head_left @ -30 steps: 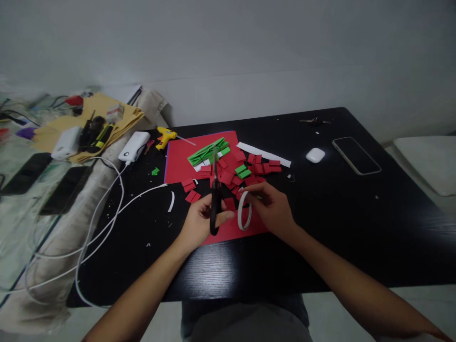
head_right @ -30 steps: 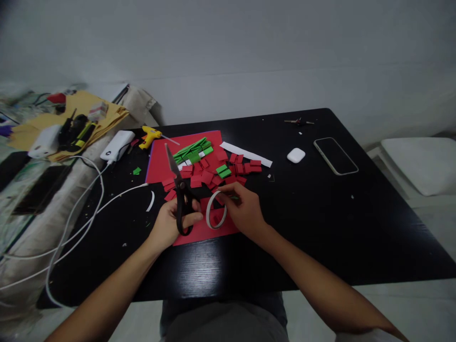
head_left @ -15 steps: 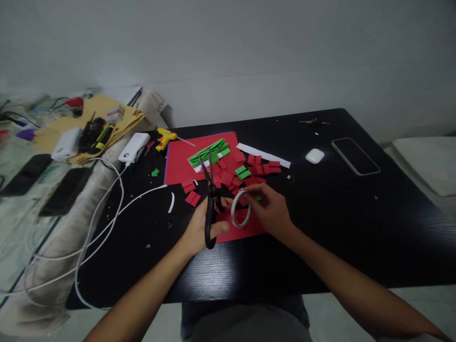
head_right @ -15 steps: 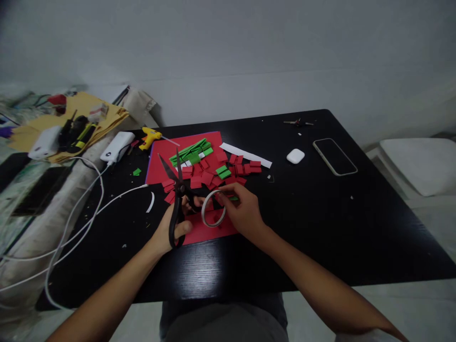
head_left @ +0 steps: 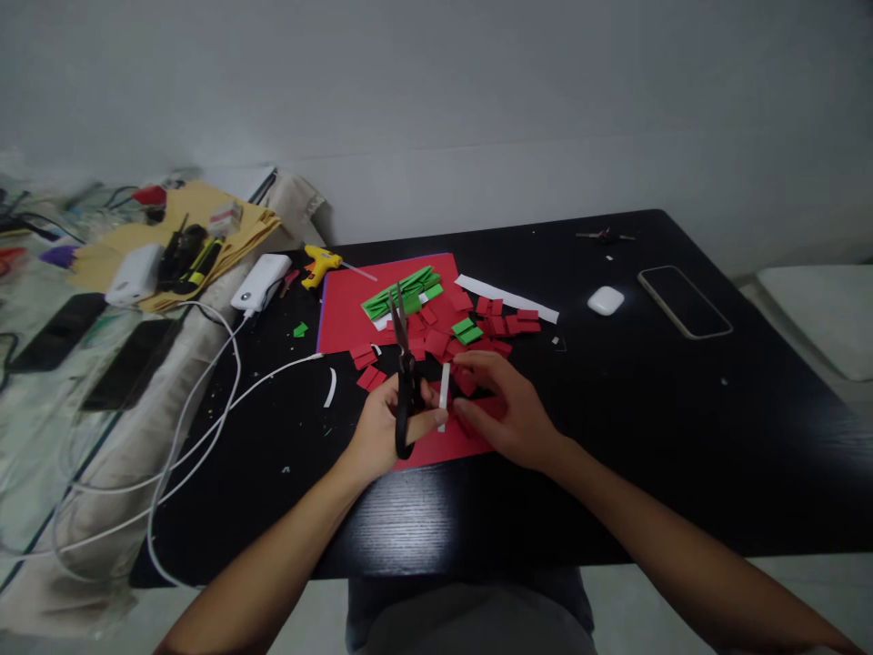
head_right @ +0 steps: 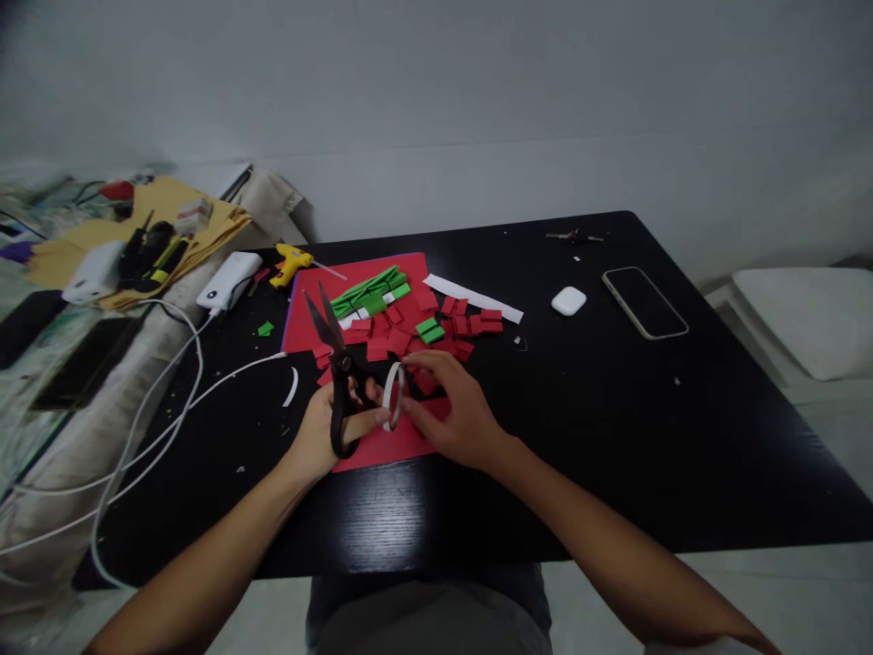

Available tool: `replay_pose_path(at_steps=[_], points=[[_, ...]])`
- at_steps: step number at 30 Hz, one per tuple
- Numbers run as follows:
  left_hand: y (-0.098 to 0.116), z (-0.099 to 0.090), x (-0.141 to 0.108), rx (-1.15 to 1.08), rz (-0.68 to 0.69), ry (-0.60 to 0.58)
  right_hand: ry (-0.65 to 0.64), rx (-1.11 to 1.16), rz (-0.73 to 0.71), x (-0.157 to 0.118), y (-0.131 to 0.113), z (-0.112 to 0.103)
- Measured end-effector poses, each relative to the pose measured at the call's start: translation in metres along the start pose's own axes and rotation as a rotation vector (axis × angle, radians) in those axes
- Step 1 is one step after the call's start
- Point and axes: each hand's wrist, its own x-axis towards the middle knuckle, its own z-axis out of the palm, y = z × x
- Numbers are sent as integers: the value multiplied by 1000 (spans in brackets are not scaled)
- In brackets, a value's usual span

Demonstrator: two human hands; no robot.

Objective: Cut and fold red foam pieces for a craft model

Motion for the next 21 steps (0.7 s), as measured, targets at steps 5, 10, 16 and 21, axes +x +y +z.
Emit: replay_pose_path(at_steps=[5,10,16,21], points=[[3,2,-1,-1,15,3,-165,-132,-155,-2,-6,-1],[0,4,-4,6,6,10,-136,-169,-216,-4,-4,2],[1,5,-4,-39,-2,21,-98,-170,-296,-4,-5,3],[4,6,-4,-56,-4,17,-89,-115,-257,-6,-2,4]])
